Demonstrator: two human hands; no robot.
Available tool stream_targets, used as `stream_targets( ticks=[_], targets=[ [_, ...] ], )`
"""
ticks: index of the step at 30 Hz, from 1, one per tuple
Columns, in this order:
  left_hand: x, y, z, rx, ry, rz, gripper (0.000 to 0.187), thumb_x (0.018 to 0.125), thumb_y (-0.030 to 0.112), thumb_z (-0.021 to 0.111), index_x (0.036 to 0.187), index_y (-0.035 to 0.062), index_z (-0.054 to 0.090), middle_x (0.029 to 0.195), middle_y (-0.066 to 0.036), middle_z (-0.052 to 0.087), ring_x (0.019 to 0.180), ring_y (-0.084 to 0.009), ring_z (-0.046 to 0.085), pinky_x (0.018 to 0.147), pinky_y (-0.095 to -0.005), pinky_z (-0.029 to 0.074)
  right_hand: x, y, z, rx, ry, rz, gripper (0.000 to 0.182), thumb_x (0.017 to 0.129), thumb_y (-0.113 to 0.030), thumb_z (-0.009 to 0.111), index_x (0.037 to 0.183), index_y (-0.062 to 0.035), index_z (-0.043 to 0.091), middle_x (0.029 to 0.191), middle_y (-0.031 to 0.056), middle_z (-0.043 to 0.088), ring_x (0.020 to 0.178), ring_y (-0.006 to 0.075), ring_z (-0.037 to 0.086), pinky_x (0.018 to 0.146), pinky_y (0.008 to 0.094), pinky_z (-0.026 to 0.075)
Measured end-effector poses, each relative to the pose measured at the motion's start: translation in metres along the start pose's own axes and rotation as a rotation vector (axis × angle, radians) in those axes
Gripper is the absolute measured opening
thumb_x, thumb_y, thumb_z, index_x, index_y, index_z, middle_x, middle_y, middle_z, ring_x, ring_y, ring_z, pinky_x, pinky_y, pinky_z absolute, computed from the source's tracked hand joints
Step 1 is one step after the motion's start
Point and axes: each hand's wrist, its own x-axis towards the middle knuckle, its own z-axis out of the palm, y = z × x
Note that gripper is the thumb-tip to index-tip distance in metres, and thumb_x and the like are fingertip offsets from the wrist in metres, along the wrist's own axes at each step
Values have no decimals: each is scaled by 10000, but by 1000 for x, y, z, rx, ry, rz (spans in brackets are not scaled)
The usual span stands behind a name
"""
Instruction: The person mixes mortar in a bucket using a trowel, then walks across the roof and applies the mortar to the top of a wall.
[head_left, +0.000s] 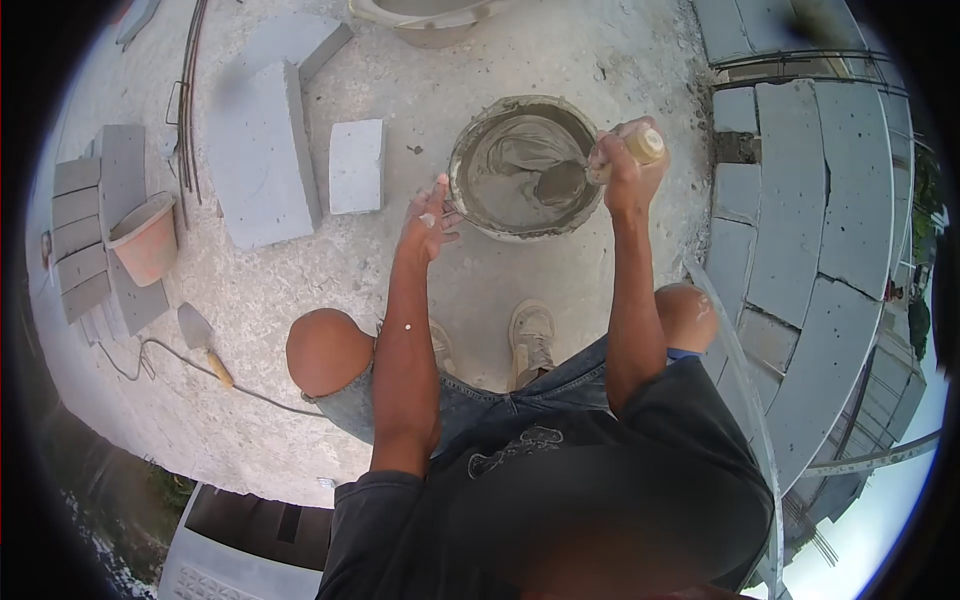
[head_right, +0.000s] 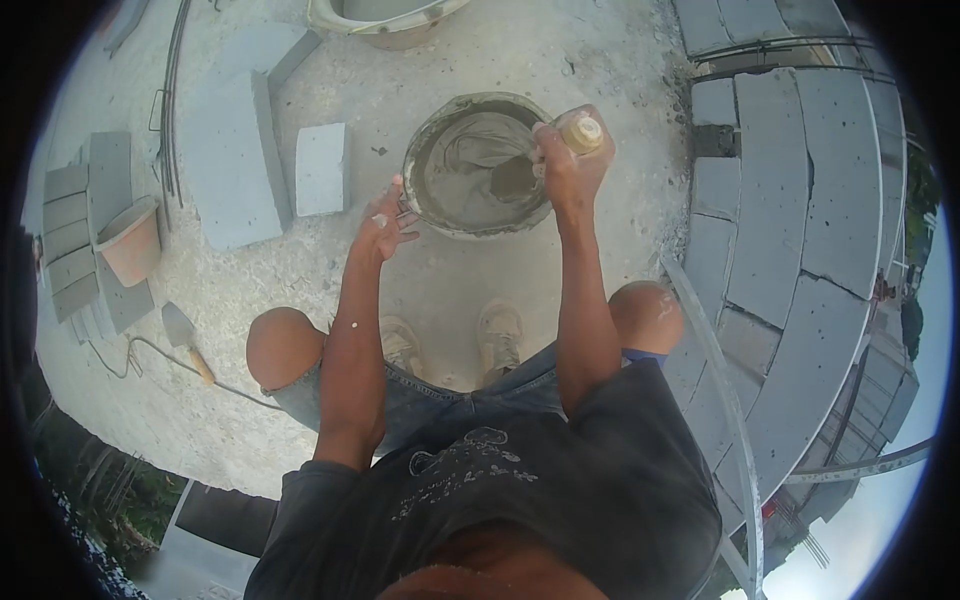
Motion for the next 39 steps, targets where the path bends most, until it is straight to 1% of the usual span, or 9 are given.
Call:
stream_targets(
  ticks=[3, 9, 13, 21, 25, 31, 34, 36, 39],
  targets=[
    [-9, 7, 7, 21, 23, 3, 814, 840, 662, 589, 1337, 56, 373, 1181, -163, 528, 1134, -348, 549, 1026, -652, 315, 33, 67, 42, -193, 69, -131, 141, 737, -32, 646, 733, -52, 507, 630, 32, 548, 505, 106, 528, 498, 247, 448],
    [-10, 2, 1, -7, -3, 23, 782, 851, 659, 575, 1325, 61, 405, 1186, -167, 538, 1135, -341, 555, 1024, -653, 319, 33, 0, 55, 124, 131, -379, 187, 770, 2, 653, 772, -58, 476, 661, 22, 535, 535, 97, 533, 514, 241, 450],
    [-13, 10, 6, 6, 35, 12, 779, 850, 653, 584, 1318, 56, 405, 1195, -173, 533, 1123, -349, 559, 1031, -658, 307, -27, 70, 21, 15, 202, -109, 204, 791, 18, 642, 783, -68, 458, 673, 21, 502, 551, 95, 531, 502, 252, 454],
    [-19, 4, 1, -31, 22, 2, 831, 820, 667, 611, 1316, 37, 392, 1227, -197, 502, 1131, -362, 549, 1024, -673, 304, -31, -28, -20, 460, -2, -106, 161, 785, 23, 595, 804, -61, 459, 659, 60, 519, 535, 129, 520, 509, 277, 470],
    [-3, 3, 1, -14, 2, 10, 817, 827, 651, 617, 1314, 37, 385, 1220, -195, 497, 1147, -368, 540, 1027, -671, 299, -3, 57, 23, -191, -34, -62, 142, 776, -5, 623, 751, -61, 496, 642, 51, 567, 550, 121, 548, 534, 256, 466],
    [-2, -2, -5, -57, -64, 42, 827, 850, 617, 613, 1365, 36, 329, 1276, -220, 470, 1162, -379, 534, 1036, -671, 287, 33, -9, 59, 175, -12, -235, 182, 765, -8, 648, 747, -56, 474, 623, 65, 554, 530, 138, 561, 549, 284, 476],
    [-2, 2, 0, -32, -1, 2, 846, 846, 627, 611, 1373, 33, 322, 1271, -216, 488, 1154, -378, 540, 1039, -672, 282, 4, 24, 58, 151, 69, -137, 179, 763, 6, 633, 748, -65, 469, 664, 67, 562, 546, 141, 564, 560, 288, 478],
    [-16, 8, 8, -1, 32, 1, 846, 842, 636, 610, 1368, 36, 329, 1258, -207, 504, 1154, -375, 541, 1039, -672, 282, -25, 85, 39, 81, 14, -168, 190, 756, 0, 656, 732, -72, 482, 697, 36, 540, 549, 116, 545, 543, 253, 460],
    [-6, 25, 4, 3, 8, 43, 828, 844, 649, 593, 1384, 70, 349, 1292, -200, 487, 1202, -378, 497, 1051, -662, 282, -39, 55, 6, -21, -215, -86, 185, 759, 12, 643, 741, -73, 480, 703, 41, 531, 552, 117, 530, 549, 252, 462]
  ],
)
